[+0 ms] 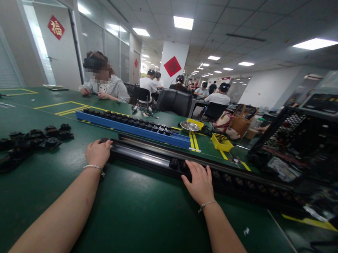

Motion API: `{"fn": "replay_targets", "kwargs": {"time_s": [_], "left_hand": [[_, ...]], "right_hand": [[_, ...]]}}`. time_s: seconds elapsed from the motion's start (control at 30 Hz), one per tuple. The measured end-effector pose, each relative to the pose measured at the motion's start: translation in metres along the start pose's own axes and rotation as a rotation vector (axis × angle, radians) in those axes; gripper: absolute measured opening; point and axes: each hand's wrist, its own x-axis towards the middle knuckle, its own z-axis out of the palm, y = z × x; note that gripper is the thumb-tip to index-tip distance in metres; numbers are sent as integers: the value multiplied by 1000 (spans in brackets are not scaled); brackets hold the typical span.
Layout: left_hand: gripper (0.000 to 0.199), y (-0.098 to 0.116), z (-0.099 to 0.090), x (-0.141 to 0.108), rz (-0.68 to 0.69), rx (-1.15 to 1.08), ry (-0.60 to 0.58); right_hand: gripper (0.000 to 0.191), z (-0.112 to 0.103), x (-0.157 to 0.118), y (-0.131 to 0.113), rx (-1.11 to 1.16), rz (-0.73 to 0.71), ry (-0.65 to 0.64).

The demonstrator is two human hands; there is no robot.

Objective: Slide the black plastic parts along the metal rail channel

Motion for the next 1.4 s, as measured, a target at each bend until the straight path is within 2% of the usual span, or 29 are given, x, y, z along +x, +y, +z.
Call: {"fn": "replay_targets", "kwargs": {"time_s": [0.4, 0.6, 0.9, 1.23, 1.4], "left_hand": [[45, 2, -1, -2, -48, 76, 43], [45, -1, 2, 0, 52, 130, 38], [50, -6, 12, 6, 14, 12, 65], [52, -16, -3, 10, -23, -62, -27], [51, -21, -3, 14, 35, -23, -28]], "right_hand": [[49, 2, 0, 1, -11, -4, 18], [49, 3, 0, 1, 0, -3, 28], [48, 2, 0, 0, 2, -2, 22], [48, 2, 0, 1, -14, -10, 33], [48, 3, 0, 1, -19, -7, 32]]}}
